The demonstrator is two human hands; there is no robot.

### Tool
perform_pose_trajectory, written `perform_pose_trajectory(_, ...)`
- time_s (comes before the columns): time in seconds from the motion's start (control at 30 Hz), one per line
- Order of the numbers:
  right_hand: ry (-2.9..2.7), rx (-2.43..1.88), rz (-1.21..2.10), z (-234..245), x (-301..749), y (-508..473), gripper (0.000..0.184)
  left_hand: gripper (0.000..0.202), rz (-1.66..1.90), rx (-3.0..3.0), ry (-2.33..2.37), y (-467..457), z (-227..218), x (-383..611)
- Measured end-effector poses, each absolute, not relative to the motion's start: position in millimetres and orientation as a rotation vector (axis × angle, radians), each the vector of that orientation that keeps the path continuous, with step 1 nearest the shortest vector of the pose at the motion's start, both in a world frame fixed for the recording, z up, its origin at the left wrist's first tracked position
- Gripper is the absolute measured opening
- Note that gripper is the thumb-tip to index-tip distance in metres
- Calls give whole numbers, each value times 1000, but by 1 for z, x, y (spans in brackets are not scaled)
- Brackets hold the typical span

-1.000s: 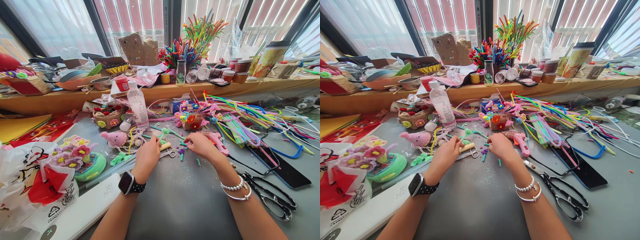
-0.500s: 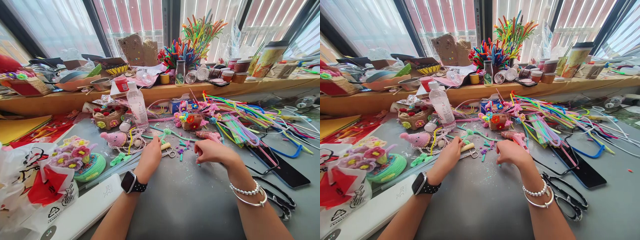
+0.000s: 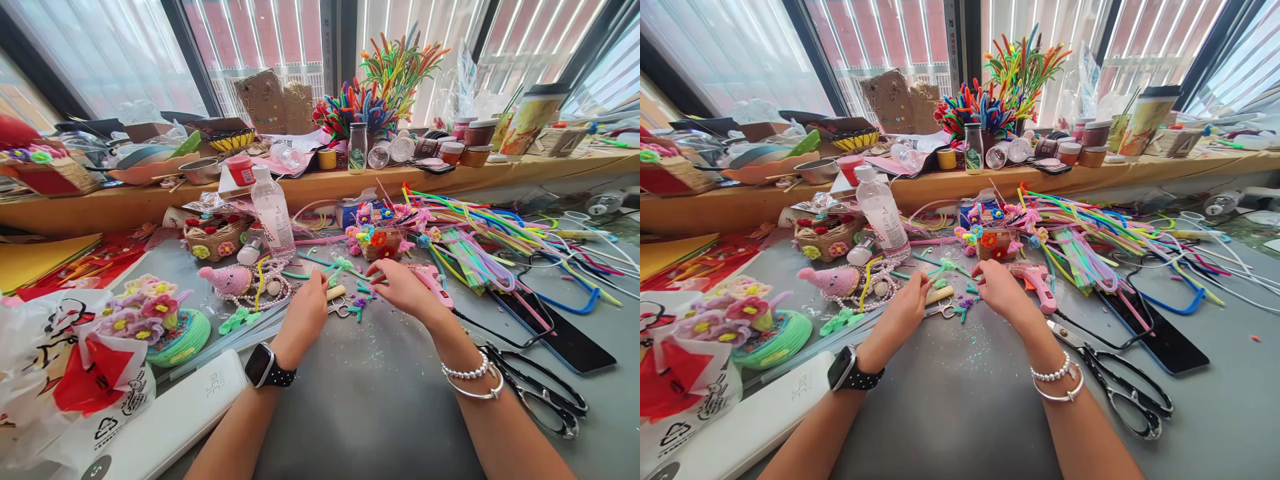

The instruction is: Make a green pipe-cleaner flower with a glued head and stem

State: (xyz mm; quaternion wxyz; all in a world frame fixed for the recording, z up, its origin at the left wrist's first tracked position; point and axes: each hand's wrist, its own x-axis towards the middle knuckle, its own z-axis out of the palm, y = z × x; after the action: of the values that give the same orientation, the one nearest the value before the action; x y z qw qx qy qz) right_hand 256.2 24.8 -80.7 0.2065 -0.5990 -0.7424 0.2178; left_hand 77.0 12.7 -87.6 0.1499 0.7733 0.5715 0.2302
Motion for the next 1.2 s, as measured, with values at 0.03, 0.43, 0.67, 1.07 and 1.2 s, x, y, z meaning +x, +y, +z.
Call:
perform_pose_trajectory(0.03,-2091,-1628,620,-80,256,24,24,16,660,2197,1646,13,-87,77)
perform_pose_trajectory(0.43,-2421,-1678,577,-86,253,25,22,13,493,2283,1662,13,-93,75)
perform_pose_trajectory(0.67,-2236,-1803,475,-81,251,25,23,11,553,2266,1708,27,-99,74)
perform_pose_trajectory(1.07,-2423,-1412,384,-96,243,27,38,14,821,2070,1400,22,-88,78)
perform_pose_trajectory(1.2,-2479,-1350,344,-102,234,26,50,12,783,1952,1448,17,-86,77)
